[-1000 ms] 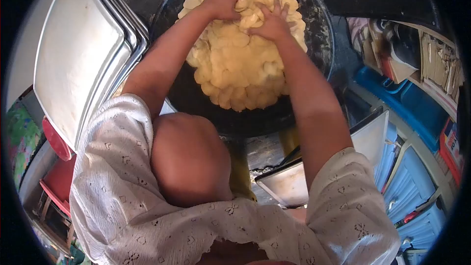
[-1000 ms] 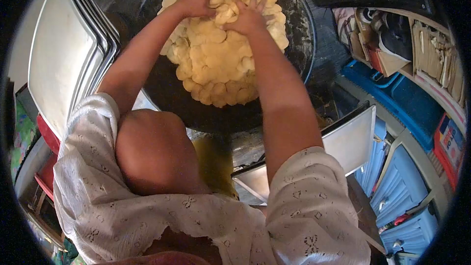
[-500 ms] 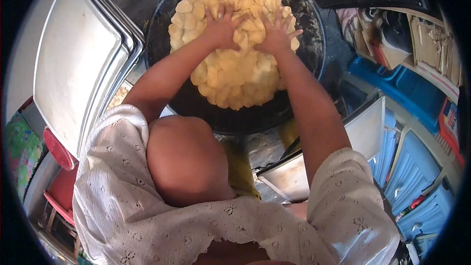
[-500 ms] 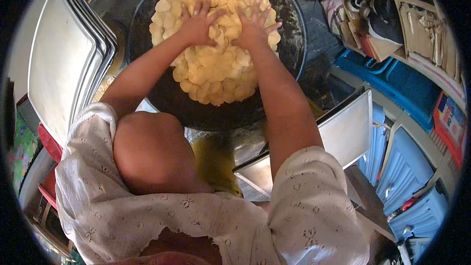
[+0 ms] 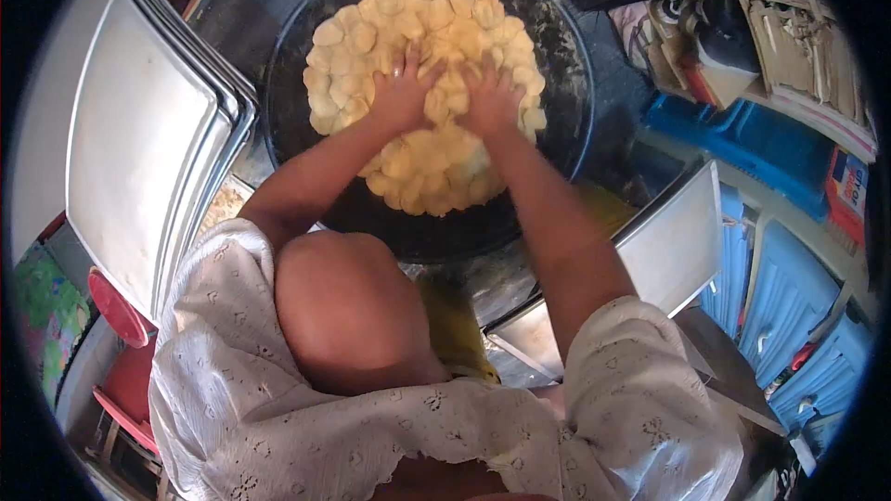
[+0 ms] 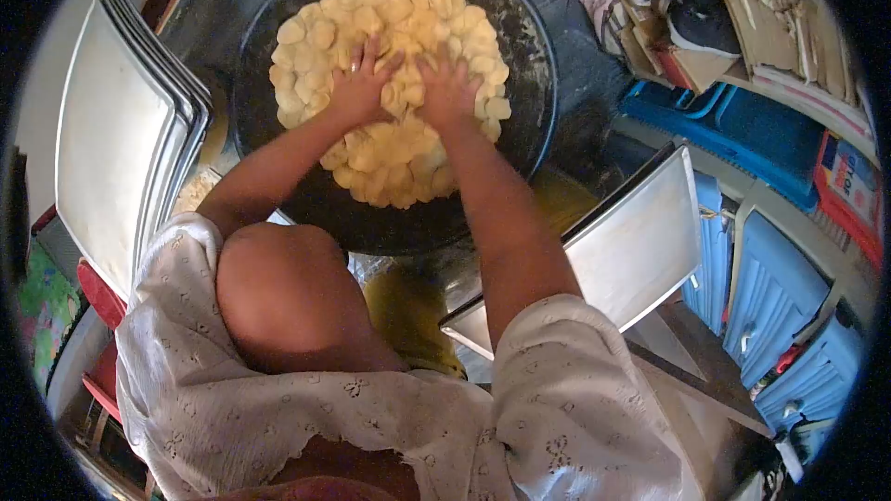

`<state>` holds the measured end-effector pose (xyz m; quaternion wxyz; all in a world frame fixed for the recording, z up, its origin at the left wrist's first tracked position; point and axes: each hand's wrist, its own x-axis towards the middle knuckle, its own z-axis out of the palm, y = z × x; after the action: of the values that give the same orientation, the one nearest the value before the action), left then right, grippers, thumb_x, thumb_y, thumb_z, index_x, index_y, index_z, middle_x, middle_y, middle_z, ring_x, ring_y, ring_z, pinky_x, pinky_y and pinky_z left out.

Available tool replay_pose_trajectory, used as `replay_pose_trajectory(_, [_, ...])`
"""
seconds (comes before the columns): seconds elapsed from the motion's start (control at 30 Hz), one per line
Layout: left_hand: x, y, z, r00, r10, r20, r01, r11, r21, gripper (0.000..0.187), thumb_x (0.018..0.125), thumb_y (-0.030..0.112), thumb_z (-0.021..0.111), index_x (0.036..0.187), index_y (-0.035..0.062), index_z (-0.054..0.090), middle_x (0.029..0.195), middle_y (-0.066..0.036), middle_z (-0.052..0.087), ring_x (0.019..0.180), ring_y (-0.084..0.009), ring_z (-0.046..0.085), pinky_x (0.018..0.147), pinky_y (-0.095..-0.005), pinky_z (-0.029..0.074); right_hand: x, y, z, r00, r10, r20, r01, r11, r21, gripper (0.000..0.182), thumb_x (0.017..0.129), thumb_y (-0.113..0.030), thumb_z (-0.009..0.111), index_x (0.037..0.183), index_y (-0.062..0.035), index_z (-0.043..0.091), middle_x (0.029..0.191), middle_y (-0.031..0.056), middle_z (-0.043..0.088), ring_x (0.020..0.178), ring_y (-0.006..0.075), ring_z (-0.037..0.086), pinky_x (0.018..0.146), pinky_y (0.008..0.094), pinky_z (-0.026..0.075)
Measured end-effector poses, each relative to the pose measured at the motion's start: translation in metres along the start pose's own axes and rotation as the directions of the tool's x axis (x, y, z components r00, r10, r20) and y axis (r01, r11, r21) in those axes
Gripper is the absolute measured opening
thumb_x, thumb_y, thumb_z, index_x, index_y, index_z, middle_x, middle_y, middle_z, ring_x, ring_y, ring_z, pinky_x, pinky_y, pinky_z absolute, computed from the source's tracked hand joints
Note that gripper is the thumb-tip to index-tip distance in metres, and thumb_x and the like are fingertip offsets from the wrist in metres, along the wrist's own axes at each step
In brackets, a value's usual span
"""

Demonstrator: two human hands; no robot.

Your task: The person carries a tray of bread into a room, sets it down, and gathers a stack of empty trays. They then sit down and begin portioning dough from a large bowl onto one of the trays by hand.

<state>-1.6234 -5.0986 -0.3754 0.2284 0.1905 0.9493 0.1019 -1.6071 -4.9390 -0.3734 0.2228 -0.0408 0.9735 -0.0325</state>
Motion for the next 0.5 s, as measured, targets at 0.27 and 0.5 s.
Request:
replay_pose_trajectory(0.27, [0.031,-0.008,0.003,0.999,0.015,-0.036,-0.012,0.996,0.089,0.094,0.053,0.038,0.078,0.132,0.0258,0.028,0.142,-0.005,0.015,0.128,-0.0375,0.018,0.087,-0.073,0.018,0.034,0.014,-0.018,0.991,0.076,0.112,-0.088,0.991,0.103,0.087,0.055,-0.034,0.078,0.129,-0.0345,0.031,0.134,0.0102,0.025,0.124,0.0395,0.021,0.086,0.0619,0.035])
replay_pose_trajectory(0.5, [0.005,-0.012,0.011,0.972,0.21,-0.108,-0.206,0.978,0.041,0.07,0.053,0.026,0.077,0.115,0.0184,0.044,0.118,0.0,0.045,0.112,-0.0297,0.04,0.073,-0.0558,0.036,0.001,0.0,0.013,0.991,0.024,-0.13,-0.009,0.993,0.115,0.045,0.067,-0.019,0.066,0.109,-0.025,0.05,0.117,0.0078,0.042,0.108,0.0355,0.041,0.08,0.0497,0.044])
